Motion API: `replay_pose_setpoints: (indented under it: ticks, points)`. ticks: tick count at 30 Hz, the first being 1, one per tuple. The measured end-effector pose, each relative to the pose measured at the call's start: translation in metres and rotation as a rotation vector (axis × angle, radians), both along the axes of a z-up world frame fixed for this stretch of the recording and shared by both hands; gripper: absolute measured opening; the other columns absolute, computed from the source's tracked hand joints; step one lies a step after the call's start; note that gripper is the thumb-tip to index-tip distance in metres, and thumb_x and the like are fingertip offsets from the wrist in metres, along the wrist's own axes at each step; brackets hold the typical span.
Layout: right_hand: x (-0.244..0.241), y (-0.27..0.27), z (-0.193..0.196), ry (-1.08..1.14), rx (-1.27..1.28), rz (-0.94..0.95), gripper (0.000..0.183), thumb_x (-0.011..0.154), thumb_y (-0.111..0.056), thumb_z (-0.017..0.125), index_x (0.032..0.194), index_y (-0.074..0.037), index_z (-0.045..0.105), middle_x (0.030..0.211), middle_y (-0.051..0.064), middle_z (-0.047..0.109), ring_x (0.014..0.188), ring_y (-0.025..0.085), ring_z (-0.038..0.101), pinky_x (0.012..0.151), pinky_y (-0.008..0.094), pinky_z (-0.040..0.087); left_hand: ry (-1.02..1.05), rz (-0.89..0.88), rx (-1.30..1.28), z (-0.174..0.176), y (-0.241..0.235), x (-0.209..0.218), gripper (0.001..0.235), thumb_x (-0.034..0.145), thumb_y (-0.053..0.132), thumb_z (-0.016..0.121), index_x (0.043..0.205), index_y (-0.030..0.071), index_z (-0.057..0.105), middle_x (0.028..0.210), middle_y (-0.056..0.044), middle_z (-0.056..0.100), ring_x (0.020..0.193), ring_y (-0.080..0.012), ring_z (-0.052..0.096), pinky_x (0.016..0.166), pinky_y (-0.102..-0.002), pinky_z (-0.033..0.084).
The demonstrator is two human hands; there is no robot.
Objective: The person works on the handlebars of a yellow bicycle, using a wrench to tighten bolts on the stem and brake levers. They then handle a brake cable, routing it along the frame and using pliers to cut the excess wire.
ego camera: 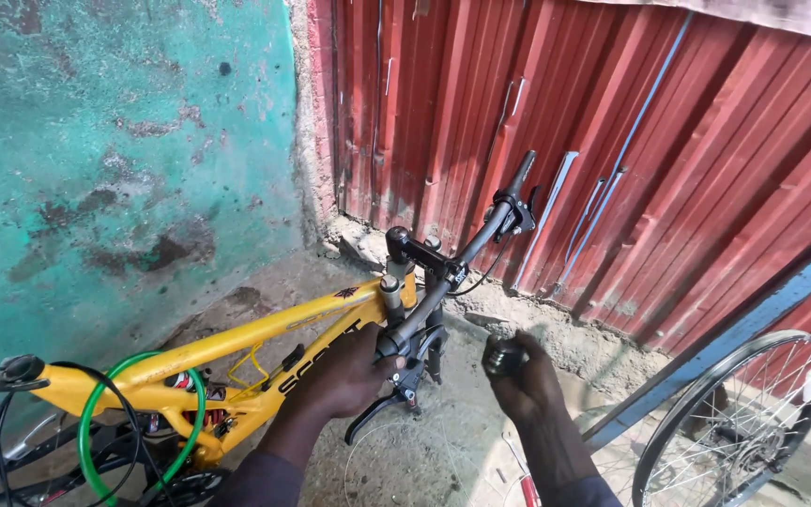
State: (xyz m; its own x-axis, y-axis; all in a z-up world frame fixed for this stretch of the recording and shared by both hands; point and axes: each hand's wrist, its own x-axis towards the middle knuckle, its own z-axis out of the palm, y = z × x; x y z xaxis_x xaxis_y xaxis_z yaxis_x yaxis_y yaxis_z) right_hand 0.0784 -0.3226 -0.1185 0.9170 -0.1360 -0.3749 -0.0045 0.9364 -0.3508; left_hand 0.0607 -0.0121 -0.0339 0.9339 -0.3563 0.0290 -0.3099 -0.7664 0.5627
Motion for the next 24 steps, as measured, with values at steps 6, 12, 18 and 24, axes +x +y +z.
replay_pose_setpoints:
  ticks: [6,12,18,24]
  points:
    - [-0.029,0.003,0.01,0.102,-0.007,-0.065,0.048,0.109,-0.039,0.045,0.132,0.002,0.05,0.107,0.011,0.064,0.093,0.019,0.066,0.085,0.035,0.059,0.097,-0.017,-0.036,0.012,0.001,-0.006,0.045,0.097,0.038,0.059,0.133,0.013,0.052,0.113,-0.011,0.072,0.095,-0.0334,0.069,0.08,-0.049,0.051]
    - [-0.084,0.05,0.053,0.1,-0.522,0.164,0.049,0.109,-0.038,0.051,0.118,0.007,0.068,0.096,0.017,0.062,0.074,0.019,0.055,0.062,0.032,0.048,0.086,-0.051,-0.261,0.005,-0.004,0.001,0.033,0.095,0.03,0.064,0.119,0.008,0.063,0.095,-0.009,0.074,0.078,-0.0269,0.065,0.071,-0.042,0.048]
    - [-0.112,0.091,0.118,0.067,-0.792,0.233,0.043,0.109,-0.03,0.043,0.135,0.002,0.055,0.11,0.022,0.063,0.085,0.025,0.056,0.064,0.037,0.044,0.189,0.0,-0.184,0.016,-0.005,0.003,0.038,0.098,0.035,0.061,0.13,0.014,0.061,0.104,-0.009,0.074,0.086,-0.0253,0.068,0.076,-0.043,0.05]
    - [-0.107,0.095,0.093,-0.14,-0.849,0.299,0.022,0.095,-0.007,0.067,0.112,0.004,0.061,0.09,0.023,0.072,0.053,0.019,0.052,0.042,0.031,0.038,0.199,-0.019,-0.239,0.008,-0.011,0.005,0.035,0.099,0.036,0.06,0.118,0.007,0.062,0.095,-0.011,0.07,0.075,-0.0252,0.063,0.07,-0.042,0.048]
